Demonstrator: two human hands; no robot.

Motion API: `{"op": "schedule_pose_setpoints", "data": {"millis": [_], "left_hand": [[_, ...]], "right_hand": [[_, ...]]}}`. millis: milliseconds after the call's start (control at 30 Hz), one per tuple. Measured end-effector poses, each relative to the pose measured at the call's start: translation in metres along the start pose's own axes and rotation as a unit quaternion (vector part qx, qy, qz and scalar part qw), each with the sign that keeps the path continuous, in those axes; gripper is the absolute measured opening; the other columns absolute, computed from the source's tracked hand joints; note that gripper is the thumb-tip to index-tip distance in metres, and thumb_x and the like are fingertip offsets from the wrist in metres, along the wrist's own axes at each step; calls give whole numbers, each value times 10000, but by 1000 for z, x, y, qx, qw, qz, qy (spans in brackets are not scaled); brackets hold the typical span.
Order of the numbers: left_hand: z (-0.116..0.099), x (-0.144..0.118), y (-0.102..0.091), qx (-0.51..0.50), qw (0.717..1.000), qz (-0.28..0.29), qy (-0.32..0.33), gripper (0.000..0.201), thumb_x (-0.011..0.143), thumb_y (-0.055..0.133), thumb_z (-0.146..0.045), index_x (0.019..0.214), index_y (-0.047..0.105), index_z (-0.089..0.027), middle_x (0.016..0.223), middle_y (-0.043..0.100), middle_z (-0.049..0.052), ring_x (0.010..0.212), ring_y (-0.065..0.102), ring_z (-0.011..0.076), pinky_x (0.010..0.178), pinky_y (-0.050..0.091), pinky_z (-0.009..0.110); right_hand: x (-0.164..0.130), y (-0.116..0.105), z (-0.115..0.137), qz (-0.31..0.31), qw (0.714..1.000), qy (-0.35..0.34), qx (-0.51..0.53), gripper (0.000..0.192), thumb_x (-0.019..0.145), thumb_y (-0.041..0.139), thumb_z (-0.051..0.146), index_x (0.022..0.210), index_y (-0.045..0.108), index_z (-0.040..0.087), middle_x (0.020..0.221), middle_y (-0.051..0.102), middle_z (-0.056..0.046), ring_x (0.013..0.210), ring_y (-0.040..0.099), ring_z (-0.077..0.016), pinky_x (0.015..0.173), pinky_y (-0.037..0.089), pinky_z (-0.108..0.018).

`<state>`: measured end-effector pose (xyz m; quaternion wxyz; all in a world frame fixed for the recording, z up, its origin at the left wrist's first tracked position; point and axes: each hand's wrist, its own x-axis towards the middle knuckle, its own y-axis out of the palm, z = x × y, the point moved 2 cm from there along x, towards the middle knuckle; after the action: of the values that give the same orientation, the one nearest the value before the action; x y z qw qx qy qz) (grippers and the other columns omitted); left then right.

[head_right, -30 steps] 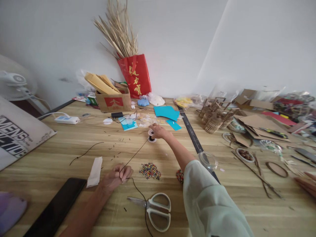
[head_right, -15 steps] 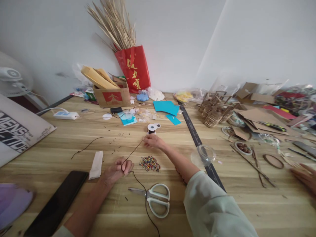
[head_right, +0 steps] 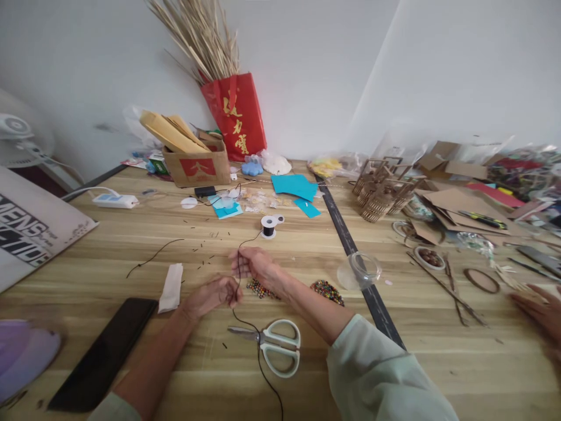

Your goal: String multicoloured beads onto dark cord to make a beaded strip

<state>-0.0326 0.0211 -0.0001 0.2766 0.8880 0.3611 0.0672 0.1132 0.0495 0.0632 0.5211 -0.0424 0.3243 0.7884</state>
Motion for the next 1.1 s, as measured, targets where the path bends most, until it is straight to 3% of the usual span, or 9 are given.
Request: {"op": "schedule_pose_setpoints", "data": {"millis": [133, 233, 333, 500, 633, 800, 933, 1100], "left_hand": [[-4, 7, -2, -69, 994, -73, 46, 350, 799, 645, -465, 708, 612, -129, 630, 639, 41, 553, 574, 129, 515, 427, 221], [-3, 7, 1, -56, 993, -80, 69, 440, 819, 600, -492, 567, 545, -134, 497, 582, 29, 462, 553, 143, 480, 446, 253], [0, 5, 3, -18, 996, -83, 40, 448, 827, 571, -506, 593, 595, -125, 404, 540, 19, 376, 533, 162, 415, 435, 269], [-1, 2, 5, -5, 990, -136, 48, 283, 653, 787, -349, 723, 682, -96, 663, 661, 53, 564, 622, 138, 512, 479, 215], [-3, 3, 3, -14, 984, -169, 51, 259, 683, 767, -330, 696, 663, -93, 621, 618, 18, 474, 529, 68, 431, 398, 164], [-9, 5, -12, -31, 955, -278, 100, 278, 606, 809, -309, 624, 632, -96, 591, 630, 14, 465, 520, 62, 431, 386, 161], [-16, 1, -22, -30, 930, -347, 120, 289, 592, 801, -326, 645, 617, -109, 571, 629, 7, 471, 522, 67, 437, 385, 164], [-23, -6, -29, 28, 894, -423, 148, 314, 571, 772, -371, 609, 579, -126, 537, 606, 0, 447, 495, 76, 425, 361, 185]], "right_hand": [[-16, 12, -11, 52, 998, -6, -20, 256, 884, 523, 305, 746, 620, 113, 541, 613, 10, 461, 589, -94, 508, 458, -202], [-25, 18, -25, 65, 997, -14, -46, 277, 855, 568, 345, 708, 618, 116, 541, 612, 14, 445, 575, -76, 451, 394, -171], [-27, 22, -44, 74, 996, 11, -47, 295, 841, 570, 362, 683, 612, 117, 518, 601, 16, 426, 569, -73, 425, 365, -166], [-27, 24, -70, 70, 995, 53, -39, 306, 809, 594, 399, 685, 604, 119, 527, 599, 16, 431, 565, -80, 461, 416, -189], [-33, 24, -78, 80, 994, 53, -41, 349, 760, 649, 458, 697, 609, 117, 545, 598, 16, 462, 565, -82, 501, 432, -198], [-57, 27, -70, 134, 989, 27, -56, 478, 704, 663, 595, 695, 582, 124, 539, 566, 27, 461, 528, -75, 506, 421, -208], [-92, 28, -46, 173, 975, -18, -140, 518, 766, 598, 640, 709, 587, 126, 551, 530, 31, 477, 486, -65, 487, 377, -192], [-135, 18, -16, 225, 941, -46, -250, 476, 910, 482, 551, 778, 628, 118, 580, 486, 28, 503, 422, -56, 492, 334, -179]]}}
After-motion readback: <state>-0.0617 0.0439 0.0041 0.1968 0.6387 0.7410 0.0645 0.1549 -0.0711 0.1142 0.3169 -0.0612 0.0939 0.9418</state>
